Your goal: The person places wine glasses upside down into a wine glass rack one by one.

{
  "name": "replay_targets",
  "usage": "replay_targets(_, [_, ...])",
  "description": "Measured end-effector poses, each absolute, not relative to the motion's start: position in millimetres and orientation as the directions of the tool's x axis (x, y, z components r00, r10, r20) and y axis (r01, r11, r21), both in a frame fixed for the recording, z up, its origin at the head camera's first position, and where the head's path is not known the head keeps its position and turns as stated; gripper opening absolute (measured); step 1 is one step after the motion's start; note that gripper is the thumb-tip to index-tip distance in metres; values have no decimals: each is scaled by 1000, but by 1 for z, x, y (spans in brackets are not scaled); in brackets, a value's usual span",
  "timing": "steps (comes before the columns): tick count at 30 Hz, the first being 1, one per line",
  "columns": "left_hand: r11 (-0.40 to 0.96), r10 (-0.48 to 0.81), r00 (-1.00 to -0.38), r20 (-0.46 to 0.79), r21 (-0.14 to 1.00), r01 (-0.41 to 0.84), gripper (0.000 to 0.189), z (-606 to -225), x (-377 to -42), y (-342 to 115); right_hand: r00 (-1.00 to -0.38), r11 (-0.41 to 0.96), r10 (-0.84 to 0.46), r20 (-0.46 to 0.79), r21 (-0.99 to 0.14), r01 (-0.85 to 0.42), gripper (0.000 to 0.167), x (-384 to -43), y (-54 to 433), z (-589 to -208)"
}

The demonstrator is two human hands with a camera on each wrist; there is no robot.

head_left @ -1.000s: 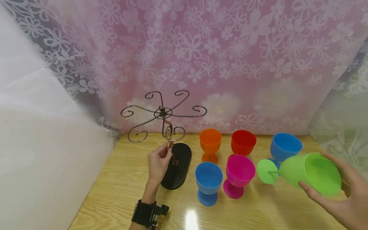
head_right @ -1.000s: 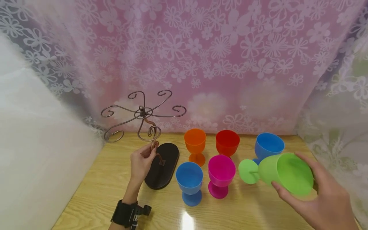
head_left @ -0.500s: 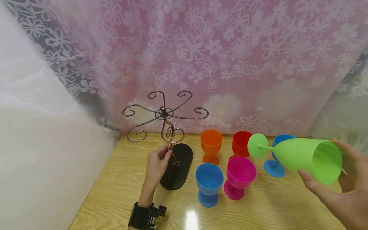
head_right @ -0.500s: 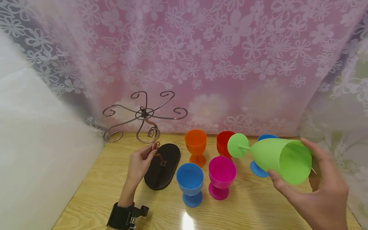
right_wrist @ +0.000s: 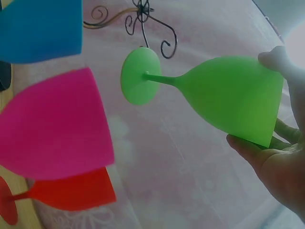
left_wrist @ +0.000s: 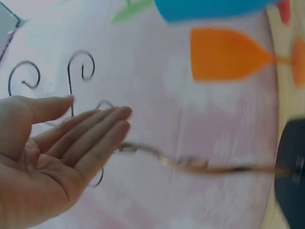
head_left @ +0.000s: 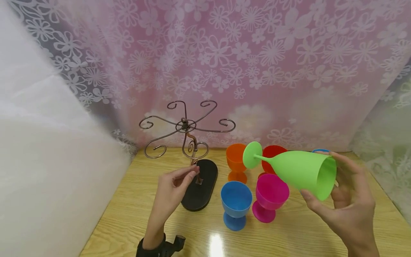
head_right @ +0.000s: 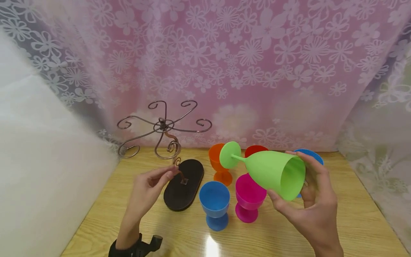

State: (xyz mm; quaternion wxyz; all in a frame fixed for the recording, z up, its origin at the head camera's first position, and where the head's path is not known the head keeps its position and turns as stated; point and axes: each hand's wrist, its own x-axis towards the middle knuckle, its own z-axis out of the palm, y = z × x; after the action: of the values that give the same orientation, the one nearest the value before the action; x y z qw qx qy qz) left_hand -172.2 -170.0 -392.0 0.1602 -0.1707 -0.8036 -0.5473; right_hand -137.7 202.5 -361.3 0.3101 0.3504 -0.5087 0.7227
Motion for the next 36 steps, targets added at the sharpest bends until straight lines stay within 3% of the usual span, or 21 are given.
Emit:
replay_targets(6, [-29, 317, -847, 427, 897, 442, 30, -391, -171, -149, -554, -302, 49, 831, -516, -802, 97, -140, 184, -367])
replay_targets(12, [-181, 451, -807, 381, 925, 335, 37, -395, -172, -132, -539, -281, 17, 842, -514, -811, 99, -135, 164, -370])
replay_targets(23, [-400, 529, -794, 299, 913, 77, 51, -399, -166, -100, -467, -195, -62, 882, -470, -861, 98, -133, 130, -381])
replay_targets(28, [-563, 545, -763, 348, 826, -26, 42, -401, -164, -87, -441, -187, -75, 894, -447, -875, 98, -134, 127, -385])
replay_targets(32, [-611, 514, -793, 327, 789, -70, 39, -403, -163, -80, -450, -152, -85, 889, -458, -876, 98, -134, 128, -387])
replay_targets(36, [-622, 495, -827, 268, 773, -122, 40, -404, -163, -78, -507, 10, -118, 854, -509, -860, 102, -132, 132, -390])
